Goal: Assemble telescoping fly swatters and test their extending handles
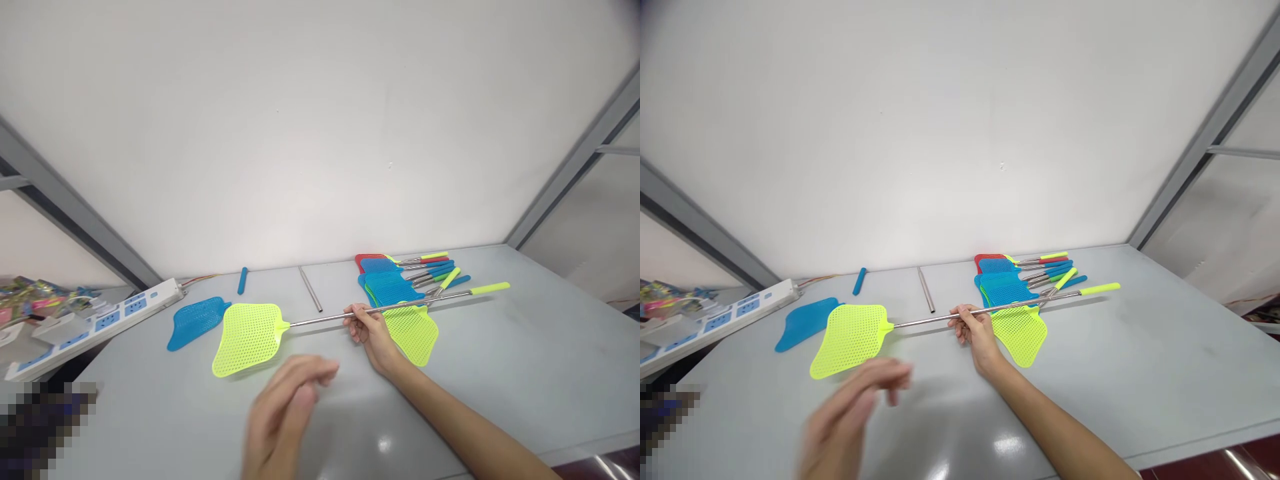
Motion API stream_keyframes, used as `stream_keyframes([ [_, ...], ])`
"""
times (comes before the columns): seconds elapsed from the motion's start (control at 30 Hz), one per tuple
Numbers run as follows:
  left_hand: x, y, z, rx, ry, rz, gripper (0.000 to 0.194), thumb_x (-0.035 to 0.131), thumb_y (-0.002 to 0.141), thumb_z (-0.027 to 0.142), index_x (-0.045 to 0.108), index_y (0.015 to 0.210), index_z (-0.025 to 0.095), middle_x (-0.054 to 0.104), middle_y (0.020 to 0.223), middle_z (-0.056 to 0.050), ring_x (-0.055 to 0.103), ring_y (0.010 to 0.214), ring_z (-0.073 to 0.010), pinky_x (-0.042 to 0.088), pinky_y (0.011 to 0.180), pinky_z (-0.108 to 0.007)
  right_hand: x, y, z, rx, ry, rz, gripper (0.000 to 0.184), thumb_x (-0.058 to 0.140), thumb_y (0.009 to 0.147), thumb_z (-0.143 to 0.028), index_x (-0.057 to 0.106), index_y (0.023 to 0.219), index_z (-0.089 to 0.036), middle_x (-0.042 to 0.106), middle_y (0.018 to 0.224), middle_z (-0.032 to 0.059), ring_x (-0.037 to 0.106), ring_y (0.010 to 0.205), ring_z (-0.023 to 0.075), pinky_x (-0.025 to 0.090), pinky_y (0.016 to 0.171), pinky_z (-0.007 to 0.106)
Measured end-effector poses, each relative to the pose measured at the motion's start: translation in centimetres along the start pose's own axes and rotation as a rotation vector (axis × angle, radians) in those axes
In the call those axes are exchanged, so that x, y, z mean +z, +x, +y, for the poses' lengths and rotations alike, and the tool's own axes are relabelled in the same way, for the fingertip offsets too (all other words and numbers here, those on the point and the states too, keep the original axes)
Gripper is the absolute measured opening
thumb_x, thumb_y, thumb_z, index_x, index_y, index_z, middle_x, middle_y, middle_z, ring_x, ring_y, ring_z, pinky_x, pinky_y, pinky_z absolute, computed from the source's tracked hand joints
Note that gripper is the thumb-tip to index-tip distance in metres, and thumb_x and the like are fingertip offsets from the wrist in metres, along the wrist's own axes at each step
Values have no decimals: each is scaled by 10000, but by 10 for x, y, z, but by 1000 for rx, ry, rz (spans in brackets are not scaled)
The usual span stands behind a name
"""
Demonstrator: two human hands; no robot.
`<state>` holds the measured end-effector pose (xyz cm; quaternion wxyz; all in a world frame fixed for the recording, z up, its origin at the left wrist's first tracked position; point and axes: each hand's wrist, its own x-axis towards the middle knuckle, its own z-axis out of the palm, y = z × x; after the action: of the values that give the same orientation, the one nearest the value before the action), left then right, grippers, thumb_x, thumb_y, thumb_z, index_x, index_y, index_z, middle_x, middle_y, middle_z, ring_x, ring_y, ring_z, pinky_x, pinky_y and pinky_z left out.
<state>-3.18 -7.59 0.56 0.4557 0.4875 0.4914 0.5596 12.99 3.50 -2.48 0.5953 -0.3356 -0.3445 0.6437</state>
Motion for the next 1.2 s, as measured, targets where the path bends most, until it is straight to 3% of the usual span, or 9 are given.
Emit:
stream_keyframes([
  [0.13,38,38,-13,-444,-107,-238,299,452,753,394,564,885,151,563,831,-72,545,630,-150,410,474,-259,-1,0,0,-4,-1,2,206,557,718,-339,606,722,-139,570,574,18,411,420,57,278,375,172],
  [0.17,44,46,-17,-476,-152,-253,309,451,747,406,545,896,153,552,818,-62,539,613,-144,389,439,-245,-1,0,0,-5,3,-1,205,557,718,-338,607,724,-139,570,576,18,412,420,58,279,377,174],
  [0.27,51,70,-27,-371,-271,-256,279,457,736,417,501,865,174,533,757,-19,528,559,-124,362,428,-229,-2,1,1,3,19,-15,206,554,720,-336,608,719,-138,566,574,18,413,418,59,280,380,179],
  [0.37,46,92,-33,-192,-247,-217,253,427,758,392,466,654,165,472,545,28,471,479,-97,351,467,-225,-3,2,1,8,21,-20,203,548,726,-330,606,707,-137,562,566,16,411,416,60,272,375,180],
  [0.5,35,108,-36,-157,-181,-267,345,450,760,325,409,460,159,347,375,55,387,409,-69,305,474,-205,-4,2,-3,61,-1,-98,191,547,731,-314,592,691,-133,561,562,16,432,440,66,282,391,181],
  [0.7,26,98,-32,-296,-75,-585,442,369,791,378,469,430,143,373,308,26,345,326,-77,259,417,-227,-8,-1,-12,182,-119,-295,293,473,768,-385,486,598,-147,552,443,14,464,390,100,288,377,198],
  [0.87,24,89,-29,-336,-24,-744,431,242,815,440,351,492,176,369,340,46,292,326,-72,253,421,-226,-13,-5,-12,375,-179,-529,479,283,815,-427,375,429,-160,598,460,94,528,397,143,291,350,208],
  [1.0,24,82,-24,-302,75,-740,407,236,822,434,281,498,192,313,353,60,229,352,-75,214,423,-233,-14,-9,-11,477,-160,-611,483,251,811,-400,379,410,-163,615,481,96,496,364,119,306,360,208],
  [1.2,29,72,-15,-310,96,-732,399,243,824,414,275,489,199,267,353,56,244,382,-91,241,465,-244,-8,-16,-13,538,-200,-625,516,235,802,-427,382,380,-168,571,423,45,485,360,112,328,395,213],
])
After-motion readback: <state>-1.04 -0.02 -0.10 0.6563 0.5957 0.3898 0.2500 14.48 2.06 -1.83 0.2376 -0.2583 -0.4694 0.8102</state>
